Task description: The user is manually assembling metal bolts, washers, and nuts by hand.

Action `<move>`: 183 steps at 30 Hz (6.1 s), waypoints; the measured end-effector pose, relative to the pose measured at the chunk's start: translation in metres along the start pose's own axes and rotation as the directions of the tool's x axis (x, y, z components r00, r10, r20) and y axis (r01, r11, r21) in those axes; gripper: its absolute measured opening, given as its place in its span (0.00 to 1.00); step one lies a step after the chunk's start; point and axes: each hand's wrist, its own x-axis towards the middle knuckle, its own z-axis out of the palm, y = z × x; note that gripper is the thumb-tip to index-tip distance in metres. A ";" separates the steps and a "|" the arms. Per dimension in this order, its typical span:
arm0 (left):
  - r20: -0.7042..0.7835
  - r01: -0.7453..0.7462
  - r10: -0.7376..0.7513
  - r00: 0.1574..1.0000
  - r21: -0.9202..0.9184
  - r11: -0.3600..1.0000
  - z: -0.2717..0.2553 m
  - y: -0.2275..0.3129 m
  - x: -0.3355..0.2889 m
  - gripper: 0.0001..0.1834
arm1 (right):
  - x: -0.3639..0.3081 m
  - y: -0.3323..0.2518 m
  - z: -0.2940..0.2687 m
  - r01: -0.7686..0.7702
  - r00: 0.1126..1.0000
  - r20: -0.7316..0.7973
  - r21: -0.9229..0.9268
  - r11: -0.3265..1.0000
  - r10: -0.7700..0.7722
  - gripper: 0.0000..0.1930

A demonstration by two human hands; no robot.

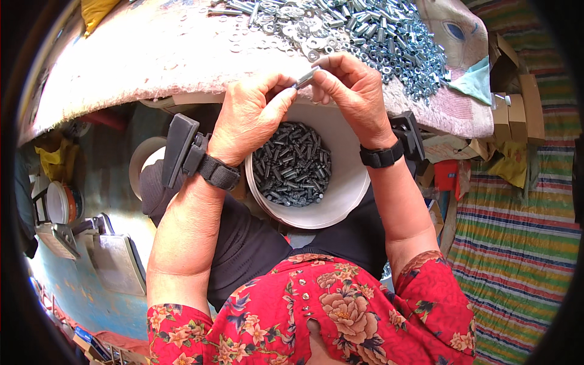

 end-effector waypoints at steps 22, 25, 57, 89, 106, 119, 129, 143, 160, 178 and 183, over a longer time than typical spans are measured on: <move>-0.088 0.103 -0.166 0.982 -0.485 0.868 -0.051 -0.007 -0.014 0.13 | 0.066 0.003 0.029 0.303 0.950 0.129 -0.607 0.734 -0.285 0.09; -0.181 0.103 -0.261 0.948 -0.602 0.792 -0.052 -0.008 -0.012 0.14 | 0.083 0.017 0.033 0.358 0.930 0.214 -0.718 0.596 -0.300 0.09; 0.045 0.008 0.002 0.999 -0.232 0.973 0.008 -0.005 -0.002 0.13 | -0.012 -0.011 0.010 -0.257 0.965 0.044 0.361 0.896 0.259 0.13; 0.281 0.315 -0.219 0.934 -0.367 0.875 0.052 0.001 0.004 0.11 | -0.027 -0.006 -0.066 -0.068 0.997 -0.050 -0.184 0.981 0.060 0.08; 0.196 0.150 -0.101 0.975 -0.252 0.956 0.039 0.000 -0.003 0.09 | -0.022 -0.030 -0.048 0.190 0.965 0.255 -0.529 0.827 -0.058 0.08; 0.509 0.386 -0.153 0.847 -0.392 0.835 0.026 0.006 -0.004 0.10 | -0.028 -0.046 -0.043 0.226 0.946 0.325 -0.624 0.748 -0.015 0.06; 0.421 0.070 0.108 0.901 -0.385 0.920 0.033 0.014 -0.012 0.08 | -0.001 -0.014 -0.031 0.366 0.834 -0.405 -0.101 0.925 -0.374 0.24; 0.316 0.238 -0.100 0.944 -0.437 0.867 0.000 0.002 -0.005 0.12 | -0.031 -0.025 -0.005 0.207 0.973 -0.016 -0.364 0.908 -0.229 0.10; 0.133 0.237 -0.214 0.968 -0.189 0.953 0.029 0.018 -0.118 0.07 | -0.128 -0.001 0.018 -0.033 0.994 0.093 -0.179 0.983 0.050 0.05; -0.007 0.351 -0.431 0.902 -0.568 0.745 0.041 0.075 -0.220 0.22 | -0.199 -0.045 0.044 0.542 0.840 0.141 -0.189 0.819 -0.524 0.06; -0.173 0.085 -0.141 0.975 -0.295 0.952 0.046 0.080 -0.228 0.19 | -0.206 -0.021 0.040 0.348 0.933 0.142 -0.136 0.927 -0.329 0.10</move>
